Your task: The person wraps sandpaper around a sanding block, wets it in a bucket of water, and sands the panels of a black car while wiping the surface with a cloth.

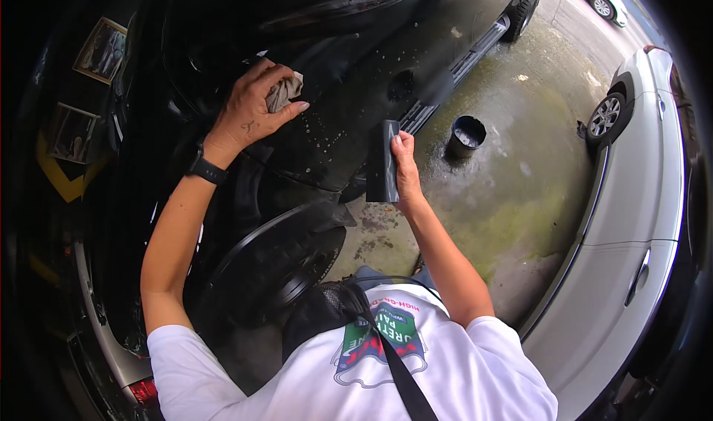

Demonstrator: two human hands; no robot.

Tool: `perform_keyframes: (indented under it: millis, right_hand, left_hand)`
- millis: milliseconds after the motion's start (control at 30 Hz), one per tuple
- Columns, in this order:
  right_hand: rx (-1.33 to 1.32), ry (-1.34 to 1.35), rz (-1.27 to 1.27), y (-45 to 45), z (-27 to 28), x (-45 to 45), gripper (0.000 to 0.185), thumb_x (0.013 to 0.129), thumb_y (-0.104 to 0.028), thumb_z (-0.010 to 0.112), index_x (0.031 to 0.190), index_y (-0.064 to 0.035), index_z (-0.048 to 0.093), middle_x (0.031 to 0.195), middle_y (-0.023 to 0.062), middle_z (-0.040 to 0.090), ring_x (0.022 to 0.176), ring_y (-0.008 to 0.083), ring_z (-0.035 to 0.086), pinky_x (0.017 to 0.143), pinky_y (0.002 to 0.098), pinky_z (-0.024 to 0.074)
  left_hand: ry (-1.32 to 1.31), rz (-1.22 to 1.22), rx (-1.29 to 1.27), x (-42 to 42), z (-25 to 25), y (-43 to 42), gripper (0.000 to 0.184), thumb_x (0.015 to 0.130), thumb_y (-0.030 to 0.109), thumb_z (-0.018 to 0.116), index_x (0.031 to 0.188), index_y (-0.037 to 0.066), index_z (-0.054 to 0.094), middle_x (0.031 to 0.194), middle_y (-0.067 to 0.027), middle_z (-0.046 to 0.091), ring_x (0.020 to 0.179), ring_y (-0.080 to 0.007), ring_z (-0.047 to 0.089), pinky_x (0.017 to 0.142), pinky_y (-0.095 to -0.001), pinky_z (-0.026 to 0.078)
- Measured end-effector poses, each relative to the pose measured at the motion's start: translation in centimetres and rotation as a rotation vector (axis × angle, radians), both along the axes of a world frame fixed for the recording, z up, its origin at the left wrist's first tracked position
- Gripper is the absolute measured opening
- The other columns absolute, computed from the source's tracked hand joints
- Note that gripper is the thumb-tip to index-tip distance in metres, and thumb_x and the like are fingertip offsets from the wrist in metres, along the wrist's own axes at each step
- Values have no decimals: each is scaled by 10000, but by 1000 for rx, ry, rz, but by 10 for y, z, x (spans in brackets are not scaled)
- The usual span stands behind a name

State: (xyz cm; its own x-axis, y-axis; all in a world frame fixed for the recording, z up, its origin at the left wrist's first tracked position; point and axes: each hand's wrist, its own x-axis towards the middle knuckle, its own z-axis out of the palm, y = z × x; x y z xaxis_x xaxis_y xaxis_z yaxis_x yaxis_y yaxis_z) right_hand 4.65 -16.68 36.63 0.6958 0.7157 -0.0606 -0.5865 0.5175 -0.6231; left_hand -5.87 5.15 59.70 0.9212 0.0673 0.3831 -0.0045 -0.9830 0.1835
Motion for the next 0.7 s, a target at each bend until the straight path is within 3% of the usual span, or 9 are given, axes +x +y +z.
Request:
perform_keyframes:
  millis: [67,100,200,267,300,367,500,567,700]
  right_hand:
    - [-86,-185,-79,36,8,-11,349,1097,-312,566,1365,-114,463,1184,46,581,1034,101,586,922,276,518]
    - [-100,-223,-130,60,10,-19,349,1088,-273,572,1371,-97,467,1194,57,579,1015,102,586,913,285,516]
    - [-294,-421,-248,119,2,-44,476,1011,-201,692,1431,-107,486,1283,108,579,1110,181,602,979,335,511]
    - [-410,-745,-554,154,-6,-65,554,960,-184,754,1455,-127,512,1439,183,542,1277,299,566,1075,395,470]
    - [-459,-860,-637,164,-9,-76,588,919,-167,789,1453,-141,543,1562,228,463,1393,393,481,1145,450,416]
    - [-470,-879,-716,179,-16,-95,580,875,-119,819,1416,-133,610,1582,218,458,1389,406,473,1157,479,400]
    - [-513,-871,-905,214,-23,-92,524,863,-92,825,1364,-119,674,1582,219,469,1381,405,477,1147,481,408]
    - [-510,-843,-983,227,-18,-67,509,858,-94,824,1350,-108,692,1546,226,514,1357,395,500,1134,470,426]
    - [-521,-794,-1025,239,3,-12,489,882,-134,813,1354,-89,692,1539,228,529,1345,389,516,1126,448,435]
  left_hand:
    - [146,-54,453,-7,27,26,525,790,279,879,1226,82,664,1131,-73,631,933,-294,662,861,-409,559]
    - [255,-77,595,-11,31,34,620,760,265,876,1303,104,623,1225,-76,595,1049,-289,630,937,-423,531]
    - [250,-166,796,-26,18,75,641,756,212,860,1334,109,603,1299,-90,555,1156,-294,575,1007,-445,494]
    - [331,-149,810,-36,21,86,662,739,166,854,1345,106,594,1378,-104,530,1242,-310,535,1040,-455,481]
    - [291,-154,819,-39,22,92,666,731,162,861,1341,107,598,1401,-103,530,1267,-311,533,1045,-448,484]
    - [186,-185,860,-43,17,101,669,711,160,882,1321,110,613,1448,-108,534,1351,-308,515,1057,-422,492]
    - [91,-261,822,-41,15,109,640,704,159,891,1287,110,630,1394,-106,569,1350,-298,531,1036,-412,503]
    - [208,-218,774,-40,19,105,600,706,145,887,1253,112,643,1318,-93,593,1312,-277,561,1027,-400,501]
    - [175,-261,775,-40,19,104,547,710,109,875,1207,102,648,1228,-78,597,1233,-250,586,1017,-380,490]
